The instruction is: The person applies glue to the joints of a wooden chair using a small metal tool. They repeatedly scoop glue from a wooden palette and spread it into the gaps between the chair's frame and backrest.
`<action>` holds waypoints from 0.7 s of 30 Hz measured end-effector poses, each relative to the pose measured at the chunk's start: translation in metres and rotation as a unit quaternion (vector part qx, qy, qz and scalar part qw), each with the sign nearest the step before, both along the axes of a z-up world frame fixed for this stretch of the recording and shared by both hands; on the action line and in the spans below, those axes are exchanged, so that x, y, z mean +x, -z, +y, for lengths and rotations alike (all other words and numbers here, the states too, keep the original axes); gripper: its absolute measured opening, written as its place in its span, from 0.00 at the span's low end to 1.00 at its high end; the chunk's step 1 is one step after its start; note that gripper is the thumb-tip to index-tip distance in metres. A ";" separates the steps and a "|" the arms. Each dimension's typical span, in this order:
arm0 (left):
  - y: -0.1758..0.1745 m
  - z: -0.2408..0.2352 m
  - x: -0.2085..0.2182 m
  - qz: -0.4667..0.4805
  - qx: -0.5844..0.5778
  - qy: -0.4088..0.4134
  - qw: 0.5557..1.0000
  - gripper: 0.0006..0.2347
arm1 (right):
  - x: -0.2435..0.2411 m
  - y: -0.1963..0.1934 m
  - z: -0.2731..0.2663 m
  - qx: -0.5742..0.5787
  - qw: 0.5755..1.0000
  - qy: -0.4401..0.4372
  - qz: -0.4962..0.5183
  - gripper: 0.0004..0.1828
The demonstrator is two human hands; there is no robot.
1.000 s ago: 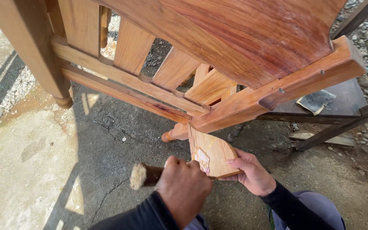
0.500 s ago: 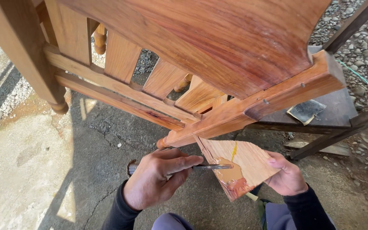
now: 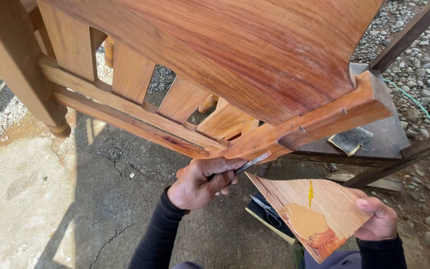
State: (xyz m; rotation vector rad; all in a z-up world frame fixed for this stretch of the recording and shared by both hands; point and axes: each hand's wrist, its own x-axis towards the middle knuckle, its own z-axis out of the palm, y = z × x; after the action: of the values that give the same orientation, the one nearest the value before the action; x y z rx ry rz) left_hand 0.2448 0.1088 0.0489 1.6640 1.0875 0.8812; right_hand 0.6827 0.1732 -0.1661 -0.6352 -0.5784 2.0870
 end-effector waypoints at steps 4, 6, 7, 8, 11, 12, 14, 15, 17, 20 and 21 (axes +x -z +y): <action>0.001 0.022 0.002 -0.021 -0.074 0.016 0.997 0.21 | 0.008 0.022 0.004 -0.005 1.000 -0.011 -0.027 0.45; 0.003 0.029 0.004 -0.010 -0.019 0.022 1.000 0.23 | 0.010 0.028 0.008 -0.007 0.999 -0.006 -0.031 0.45; 0.004 0.034 0.006 0.000 0.037 0.028 0.999 0.25 | 0.012 0.032 0.009 -0.008 0.999 -0.001 -0.038 0.45; 0.004 0.037 0.008 0.001 0.037 0.030 0.999 0.25 | 0.013 0.028 0.008 -0.008 0.999 0.002 -0.037 0.45; 0.007 0.046 0.014 0.068 0.181 0.006 0.981 0.23 | 0.020 0.022 0.008 -0.016 1.000 -0.010 0.014 0.45; 0.008 0.048 0.016 0.067 0.191 -0.001 0.979 0.21 | 0.023 0.023 0.007 -0.027 1.000 0.009 0.004 0.45; 0.014 0.055 0.017 0.065 0.201 -0.008 0.977 0.19 | 0.028 0.023 0.005 -0.038 0.999 0.027 -0.007 0.44; 0.018 0.059 0.017 0.054 0.210 0.005 0.976 0.20 | 0.029 0.021 0.003 -0.049 0.998 0.034 0.015 0.43; 0.023 0.067 0.018 0.042 0.220 0.018 0.975 0.22 | 0.030 0.019 0.000 -0.060 0.997 0.040 0.036 0.42; 0.026 0.076 0.021 0.040 0.153 0.012 0.987 0.20 | 0.029 0.013 -0.002 -0.079 0.995 0.065 0.002 0.43; 0.027 0.078 0.021 0.040 0.129 0.010 0.991 0.21 | 0.027 0.009 -0.002 -0.087 0.994 0.062 -0.005 0.43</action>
State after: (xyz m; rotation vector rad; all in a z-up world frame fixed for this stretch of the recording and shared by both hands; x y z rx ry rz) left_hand 0.2653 0.1872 0.0220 1.9336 1.0426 0.9831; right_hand 0.7094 0.1710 -0.1755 -0.7619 -0.3565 2.0322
